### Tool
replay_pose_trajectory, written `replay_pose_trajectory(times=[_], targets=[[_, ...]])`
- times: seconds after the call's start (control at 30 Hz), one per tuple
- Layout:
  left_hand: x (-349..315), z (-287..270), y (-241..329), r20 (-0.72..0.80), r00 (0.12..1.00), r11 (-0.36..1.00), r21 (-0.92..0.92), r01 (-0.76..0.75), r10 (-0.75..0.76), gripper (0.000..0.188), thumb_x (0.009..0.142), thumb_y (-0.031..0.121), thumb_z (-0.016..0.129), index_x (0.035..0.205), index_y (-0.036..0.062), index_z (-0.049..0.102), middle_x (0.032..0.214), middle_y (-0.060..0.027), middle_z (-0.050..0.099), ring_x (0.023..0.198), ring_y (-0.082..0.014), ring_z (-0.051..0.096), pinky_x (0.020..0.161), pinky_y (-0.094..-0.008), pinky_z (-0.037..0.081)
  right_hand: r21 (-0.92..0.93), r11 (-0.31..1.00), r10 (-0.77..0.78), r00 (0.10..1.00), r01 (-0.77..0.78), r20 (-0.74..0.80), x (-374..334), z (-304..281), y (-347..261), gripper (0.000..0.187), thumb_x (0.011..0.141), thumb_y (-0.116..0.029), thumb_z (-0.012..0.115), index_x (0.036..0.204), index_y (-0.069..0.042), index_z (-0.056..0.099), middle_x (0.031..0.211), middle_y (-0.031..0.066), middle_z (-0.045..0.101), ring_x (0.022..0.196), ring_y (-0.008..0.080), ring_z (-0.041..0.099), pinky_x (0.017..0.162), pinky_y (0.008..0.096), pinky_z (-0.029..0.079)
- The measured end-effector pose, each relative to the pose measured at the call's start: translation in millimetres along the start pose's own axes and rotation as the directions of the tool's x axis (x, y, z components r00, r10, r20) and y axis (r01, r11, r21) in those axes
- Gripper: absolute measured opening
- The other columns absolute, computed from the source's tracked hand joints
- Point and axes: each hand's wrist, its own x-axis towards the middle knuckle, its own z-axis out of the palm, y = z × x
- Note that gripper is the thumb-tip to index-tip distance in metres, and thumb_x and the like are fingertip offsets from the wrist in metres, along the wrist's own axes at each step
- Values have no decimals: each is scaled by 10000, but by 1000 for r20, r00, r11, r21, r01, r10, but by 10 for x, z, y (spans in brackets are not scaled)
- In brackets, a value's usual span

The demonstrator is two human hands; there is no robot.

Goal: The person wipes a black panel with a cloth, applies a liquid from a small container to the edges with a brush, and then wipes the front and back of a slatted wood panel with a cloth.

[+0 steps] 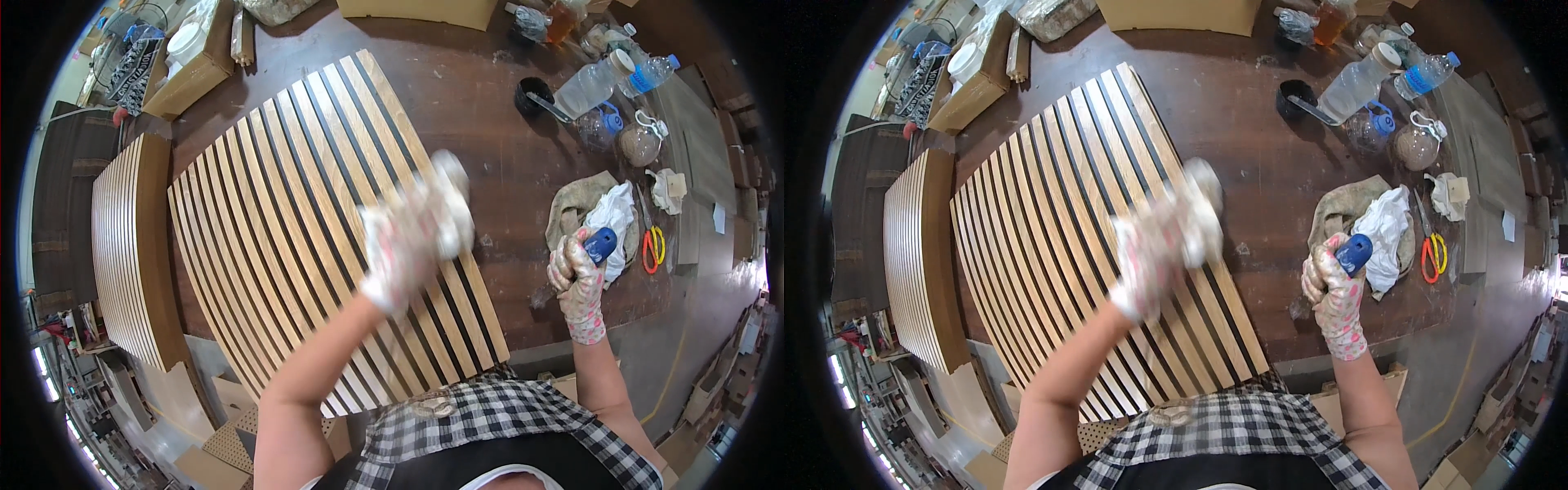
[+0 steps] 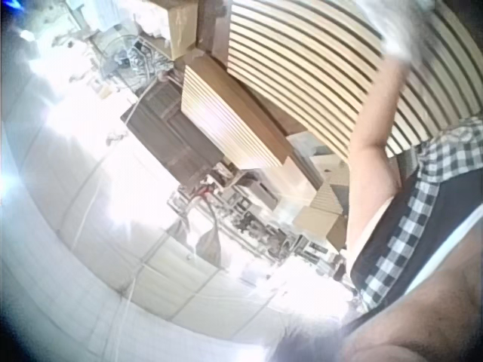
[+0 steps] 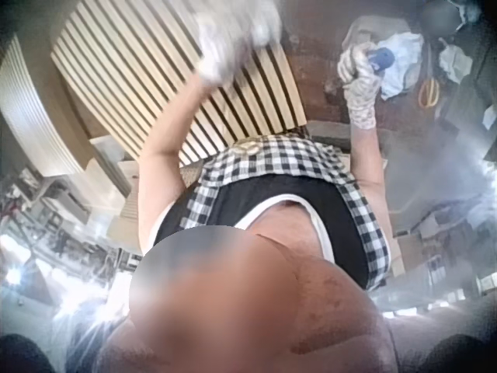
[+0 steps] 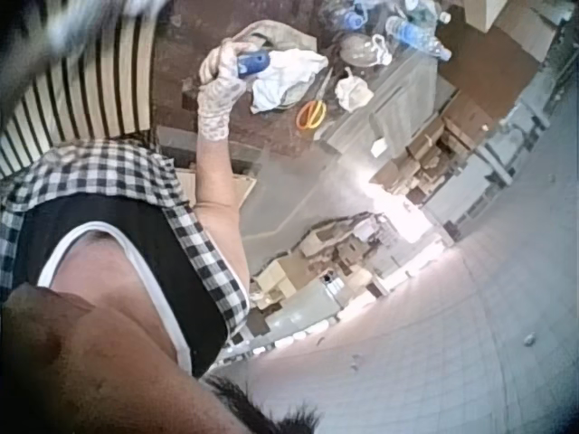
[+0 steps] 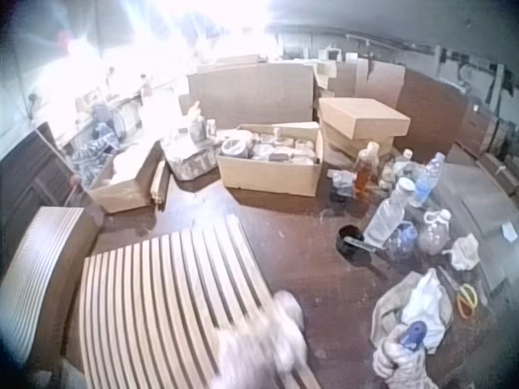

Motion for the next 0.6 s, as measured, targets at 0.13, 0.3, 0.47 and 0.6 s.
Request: replay_pose_trajectory(times=[0.13, 0.3, 0.47, 0.6], targets=[[-1022, -360, 379, 37, 988, 119, -993, 19, 150, 439, 807, 272, 694, 1187, 96, 563, 1069, -107, 647, 1018, -240, 611, 992, -427, 439, 112, 994, -16, 993, 3, 117, 51, 163, 17, 87, 912, -82, 570, 953, -135, 515, 596, -11, 388, 420, 73, 299, 360, 222, 242], [-903, -532, -606, -50, 832, 566, -754, 332, -553, 291, 754, 46, 583, 1040, 3, 621, 957, -167, 622, 924, -324, 590, 815, -407, 460, 167, 952, -301, 874, 256, 380, 249, 881, 196, 76, 919, -101, 576, 964, -118, 516, 612, -2, 426, 440, 74, 334, 381, 224, 262], [-1171, -143, -704, -65, 778, 610, -664, 434, -625, 444, 693, 107, 626, 1118, -16, 597, 1069, -217, 598, 1039, -397, 543, 951, -465, 404, 141, 978, -198, 884, 151, 424, 281, 1101, 584, 117, 862, -98, 621, 872, -79, 506, 695, -1, 499, 531, 83, 442, 472, 219, 370], [-1290, 79, -752, -107, 734, 620, -624, 475, -671, 417, 687, 140, 666, 1079, 10, 611, 1065, -202, 594, 1029, -394, 544, 941, -469, 406, 38, 974, -219, 891, 223, 398, 457, 1305, 764, 118, 871, -32, 623, 867, -85, 518, 741, -2, 557, 538, 37, 506, 429, 170, 378]])
